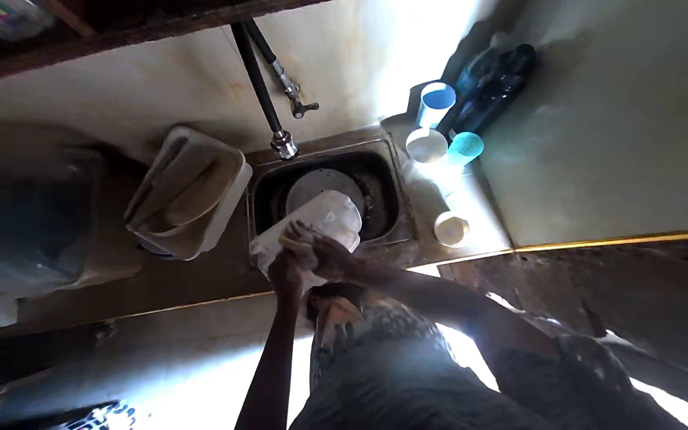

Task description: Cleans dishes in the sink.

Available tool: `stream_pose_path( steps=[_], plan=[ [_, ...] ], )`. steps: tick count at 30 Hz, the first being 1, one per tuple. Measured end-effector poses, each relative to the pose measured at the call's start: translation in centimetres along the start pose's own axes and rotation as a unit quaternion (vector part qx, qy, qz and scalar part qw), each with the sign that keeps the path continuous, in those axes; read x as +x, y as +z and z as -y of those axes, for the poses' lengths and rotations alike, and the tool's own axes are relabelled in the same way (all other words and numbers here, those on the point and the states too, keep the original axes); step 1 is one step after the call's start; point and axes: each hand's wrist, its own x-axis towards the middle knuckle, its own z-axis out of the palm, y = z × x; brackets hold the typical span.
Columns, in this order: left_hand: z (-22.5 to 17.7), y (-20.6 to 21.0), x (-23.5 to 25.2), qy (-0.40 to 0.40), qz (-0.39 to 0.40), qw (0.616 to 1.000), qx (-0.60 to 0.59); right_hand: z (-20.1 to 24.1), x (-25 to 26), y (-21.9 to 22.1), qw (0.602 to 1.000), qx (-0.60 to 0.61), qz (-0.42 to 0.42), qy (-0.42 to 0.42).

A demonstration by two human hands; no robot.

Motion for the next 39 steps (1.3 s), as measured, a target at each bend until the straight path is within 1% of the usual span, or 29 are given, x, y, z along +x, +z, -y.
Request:
stream_pose_path(
  steps=[1,2,3,5,7,9,10,11,12,14,15,16,18,20,21,22,24,25,26,27,28,30,31,32,33,36,37,38,39],
  plan=[
    [0.3,0.0,-0.3,0.006,0.007,1.0,0.013,-1.7,0.9,0.0,1.0,-0.002,-0.014,0.009],
    [0.7,0.1,-0.8,0.009,0.002,1.0,0.012,-4.4,2.2,0.2,0.998,-0.014,-0.064,0.021],
    [1.1,0.2,-1.3,0.034,-0.014,0.999,0.02,-7.1,3.6,-0.2,0.994,-0.035,-0.102,0.03],
    [1.4,0.5,-1.6,0.081,-0.04,0.995,0.043,-8.7,5.1,-2.0,0.993,-0.076,-0.08,0.051],
    [1.4,0.3,-0.9,0.069,-0.03,0.997,0.026,-5.7,4.0,-0.8,0.995,-0.032,-0.096,0.001],
    [1.5,0.1,-0.9,0.022,-0.002,1.0,0.001,-1.0,1.9,0.7,0.996,0.042,-0.037,-0.063],
    [1.5,-0.1,-1.1,-0.011,-0.007,0.999,-0.031,-0.1,1.8,1.0,0.996,0.047,-0.006,-0.082],
    [1.5,-0.1,-1.3,-0.041,-0.029,0.996,-0.069,-0.6,2.3,0.9,0.996,0.019,0.001,-0.085],
    [1.6,0.1,-1.9,-0.069,-0.047,0.992,-0.097,-2.4,2.9,0.9,0.998,-0.009,-0.021,-0.062],
    [1.3,0.5,-2.4,-0.1,-0.078,0.984,-0.127,-6.5,4.9,-0.1,0.995,-0.065,-0.066,0.033],
    [1.0,0.6,-2.3,-0.098,-0.081,0.983,-0.131,-7.4,5.7,-0.6,0.991,-0.083,-0.08,0.068],
    [0.9,0.6,-2.2,-0.088,-0.079,0.986,-0.119,-7.1,5.4,-0.5,0.99,-0.085,-0.084,0.076],
    [0.8,0.2,-1.4,-0.07,-0.055,0.993,-0.073,-3.7,2.9,1.1,0.997,-0.047,-0.062,0.029],
    [1.7,-0.1,-1.3,-0.066,-0.019,0.997,-0.046,0.1,0.0,2.5,0.998,-0.039,0.01,-0.042],
    [2.0,-0.2,-1.4,-0.061,-0.031,0.996,-0.06,0.9,-0.5,2.0,0.998,-0.043,0.03,-0.047],
    [1.9,-0.2,-1.5,-0.07,-0.052,0.993,-0.079,0.2,-0.4,1.4,0.998,-0.037,0.04,-0.021],
    [1.5,0.3,-2.0,-0.102,-0.095,0.985,-0.104,-4.0,0.8,0.8,0.998,-0.034,-0.022,0.058],
    [1.1,0.4,-1.8,-0.104,-0.102,0.984,-0.106,-5.7,1.7,0.1,0.993,-0.054,-0.055,0.086],
    [0.6,0.4,-1.6,-0.099,-0.096,0.985,-0.101,-6.2,2.2,-0.4,0.989,-0.082,-0.057,0.112],
    [0.4,0.2,-1.3,-0.092,-0.082,0.988,-0.094,-5.1,1.9,-0.2,0.987,-0.096,-0.058,0.112],
    [0.4,0.0,-0.8,-0.086,-0.064,0.99,-0.094,-3.1,0.9,0.4,0.991,-0.088,-0.061,0.078],
    [1.6,0.3,-0.6,-0.081,-0.042,0.989,-0.115,1.2,-1.7,1.9,0.997,-0.069,-0.011,-0.01],
    [2.0,0.4,-0.5,-0.083,-0.047,0.989,-0.11,2.6,-2.5,1.6,0.998,-0.058,0.033,-0.001],
    [1.9,0.3,-0.6,-0.091,-0.051,0.99,-0.097,2.5,-2.6,1.1,0.998,-0.039,0.046,0.028],
    [1.5,0.3,-1.1,-0.107,-0.062,0.99,-0.073,1.2,-2.4,0.6,0.997,-0.034,0.03,0.065],
    [0.9,0.8,-1.9,-0.116,-0.082,0.989,-0.044,-4.2,0.0,-0.4,0.984,-0.073,-0.049,0.157],
    [0.9,0.9,-1.8,-0.103,-0.076,0.991,-0.035,-4.3,0.0,-0.3,0.984,-0.08,-0.049,0.154],
    [0.9,0.8,-1.4,-0.089,-0.06,0.994,-0.022,-3.3,-0.4,0.4,0.988,-0.079,-0.048,0.123],
    [1.0,0.7,-1.1,-0.076,-0.045,0.996,-0.017,-1.5,-1.0,0.9,0.993,-0.084,-0.022,0.08]
  ],
)
